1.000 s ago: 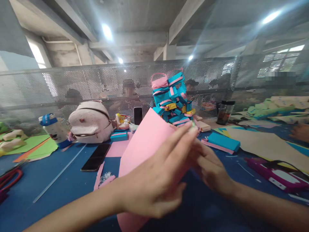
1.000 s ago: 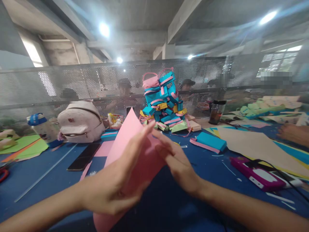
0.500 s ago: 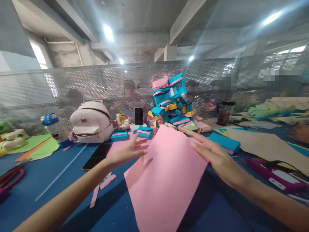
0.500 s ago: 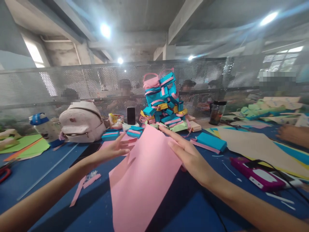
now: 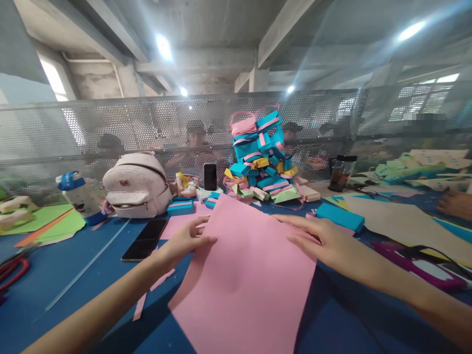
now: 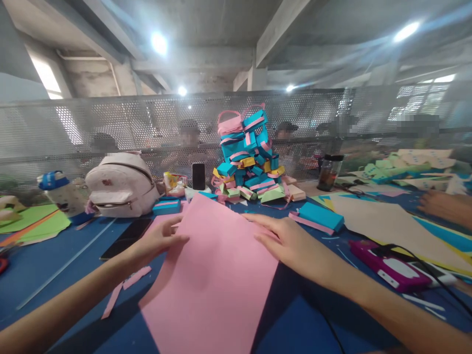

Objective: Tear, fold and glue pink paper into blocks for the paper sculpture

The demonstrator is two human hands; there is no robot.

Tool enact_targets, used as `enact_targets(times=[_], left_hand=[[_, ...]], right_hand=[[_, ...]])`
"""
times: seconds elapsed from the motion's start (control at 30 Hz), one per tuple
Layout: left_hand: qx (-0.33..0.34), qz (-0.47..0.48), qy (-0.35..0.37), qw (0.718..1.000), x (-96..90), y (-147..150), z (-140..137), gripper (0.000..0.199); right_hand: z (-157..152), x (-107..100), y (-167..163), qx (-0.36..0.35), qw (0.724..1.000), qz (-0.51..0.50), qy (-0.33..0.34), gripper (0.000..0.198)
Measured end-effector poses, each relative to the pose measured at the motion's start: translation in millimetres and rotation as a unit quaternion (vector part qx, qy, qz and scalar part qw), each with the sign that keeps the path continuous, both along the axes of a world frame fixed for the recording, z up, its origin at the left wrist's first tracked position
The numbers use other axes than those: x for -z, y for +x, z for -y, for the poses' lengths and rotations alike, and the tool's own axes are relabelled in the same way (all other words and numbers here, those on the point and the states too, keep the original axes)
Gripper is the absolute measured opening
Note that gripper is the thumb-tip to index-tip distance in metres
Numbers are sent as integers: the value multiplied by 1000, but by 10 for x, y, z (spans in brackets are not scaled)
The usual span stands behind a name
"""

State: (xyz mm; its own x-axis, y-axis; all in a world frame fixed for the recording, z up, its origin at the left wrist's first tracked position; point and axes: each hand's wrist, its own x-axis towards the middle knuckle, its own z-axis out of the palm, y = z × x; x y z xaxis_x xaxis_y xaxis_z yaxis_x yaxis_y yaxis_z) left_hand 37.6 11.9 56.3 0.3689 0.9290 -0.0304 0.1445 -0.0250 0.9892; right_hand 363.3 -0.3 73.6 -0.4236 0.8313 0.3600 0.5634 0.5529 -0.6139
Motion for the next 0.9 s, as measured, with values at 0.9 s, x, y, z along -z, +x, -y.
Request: enact_targets(times=[0.9], left_hand=[[-43,-220,46,974,421,-195,75,36]], right_hand=[[-294,665,393,149,962,224,-50,42]])
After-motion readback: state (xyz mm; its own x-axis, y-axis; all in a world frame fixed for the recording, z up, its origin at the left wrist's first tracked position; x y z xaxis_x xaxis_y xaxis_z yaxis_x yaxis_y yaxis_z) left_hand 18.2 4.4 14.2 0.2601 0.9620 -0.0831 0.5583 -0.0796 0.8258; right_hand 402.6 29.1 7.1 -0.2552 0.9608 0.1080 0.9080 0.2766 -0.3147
